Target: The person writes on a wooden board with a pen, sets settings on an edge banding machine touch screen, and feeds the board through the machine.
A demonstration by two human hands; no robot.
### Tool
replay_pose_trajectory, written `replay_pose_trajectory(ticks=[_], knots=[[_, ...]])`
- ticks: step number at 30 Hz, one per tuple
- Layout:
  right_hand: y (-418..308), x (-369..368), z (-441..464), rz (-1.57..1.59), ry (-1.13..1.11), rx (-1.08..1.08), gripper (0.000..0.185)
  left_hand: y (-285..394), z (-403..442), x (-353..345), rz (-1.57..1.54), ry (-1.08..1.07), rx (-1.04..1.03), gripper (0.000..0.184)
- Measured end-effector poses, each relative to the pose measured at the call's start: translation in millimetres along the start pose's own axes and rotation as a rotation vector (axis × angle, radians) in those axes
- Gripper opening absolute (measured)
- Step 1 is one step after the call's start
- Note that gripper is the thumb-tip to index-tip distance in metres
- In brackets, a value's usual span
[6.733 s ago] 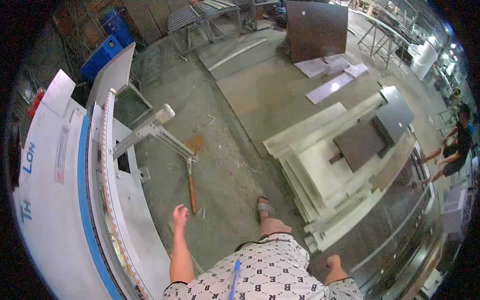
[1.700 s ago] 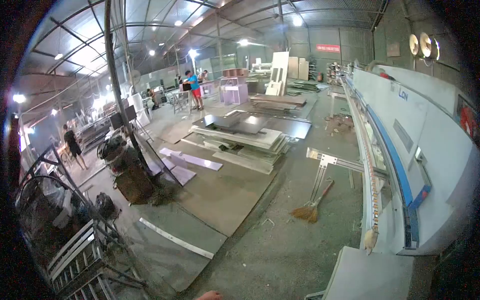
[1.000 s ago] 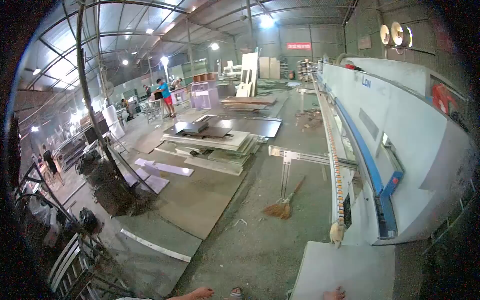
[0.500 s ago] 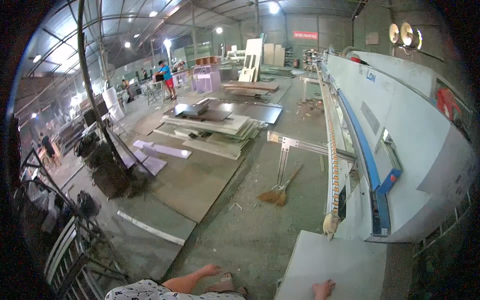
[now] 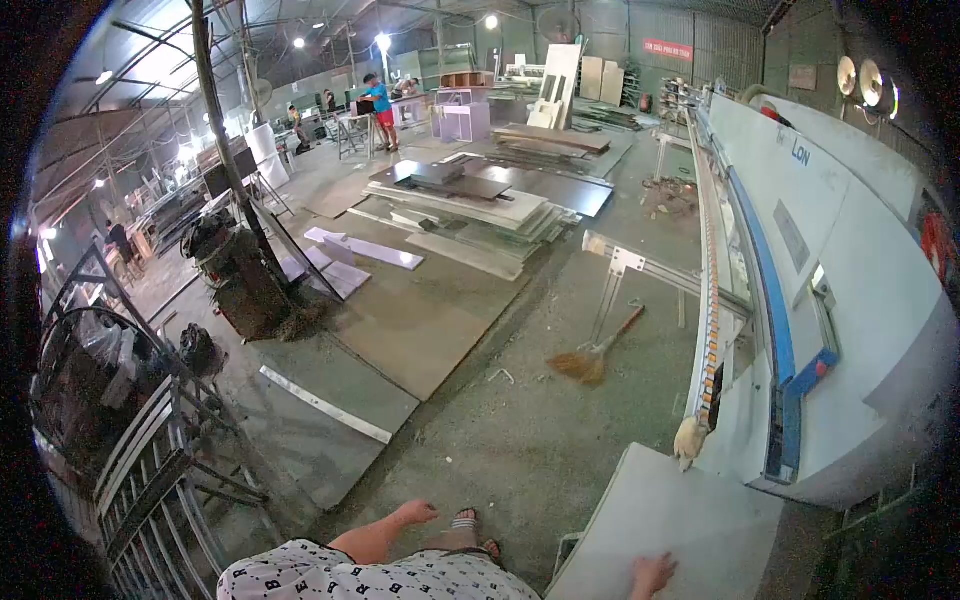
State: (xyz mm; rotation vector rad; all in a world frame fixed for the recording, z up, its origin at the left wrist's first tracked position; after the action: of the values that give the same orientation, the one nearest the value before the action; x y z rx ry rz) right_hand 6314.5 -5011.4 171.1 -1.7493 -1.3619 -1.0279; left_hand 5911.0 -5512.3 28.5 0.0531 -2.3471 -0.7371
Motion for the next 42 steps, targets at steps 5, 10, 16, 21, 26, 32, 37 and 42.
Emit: replay_pose_trajectory(ticks=[5, 10, 16, 21, 26, 32, 37, 42], knots=[[5.4, -15.1, 23.5, -0.046, 0.007, 0.011, 0.087, 3.1, -11.7, -3.1, 0.027, -0.029, -0.020, 0.053], [2.3, -8.7, 18.6, -0.021, -0.002, 0.039, 0.094, 13.6, -16.4, -1.6, -0.004, 0.012, -0.047, 0.052], [1.9, -9.8, 19.1, -0.061, -0.006, 0.004, 0.088, 27.4, -6.8, -3.2, 0.064, -0.015, -0.113, 0.055], [4.3, -20.4, 35.5, -0.114, 0.038, 0.078, 0.088, 29.1, -20.3, -3.9, -0.003, -0.019, -0.079, 0.050], [1.1, -10.0, 23.4, -0.076, 0.024, 0.036, 0.087, 16.6, -17.2, -7.8, 0.034, -0.063, 0.004, 0.053], [5.1, -14.7, 29.5, -0.066, 0.031, 0.051, 0.086, 31.3, -21.7, -1.5, 0.127, -0.056, -0.017, 0.053], [3.6, -14.9, 31.2, -0.051, 0.016, 0.022, 0.086, 43.5, -18.7, -2.6, 0.059, -0.057, -0.028, 0.052], [5.7, -19.2, 31.2, 0.073, 0.009, 0.153, 0.085, 46.6, -7.4, -9.4, -0.073, -0.066, -0.065, 0.046]])
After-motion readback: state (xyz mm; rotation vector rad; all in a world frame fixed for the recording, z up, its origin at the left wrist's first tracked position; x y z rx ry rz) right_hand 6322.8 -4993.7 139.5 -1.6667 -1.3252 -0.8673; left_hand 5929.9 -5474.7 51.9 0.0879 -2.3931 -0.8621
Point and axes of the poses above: each hand's wrist, its own z-axis towards the middle knuckle, its own x-axis out of the back of the hand, y = z × x, the point moved 7 cm from there along z, towards the middle knuckle, and after that the axes turned 7 degrees about -x, right-handed, at the moved point
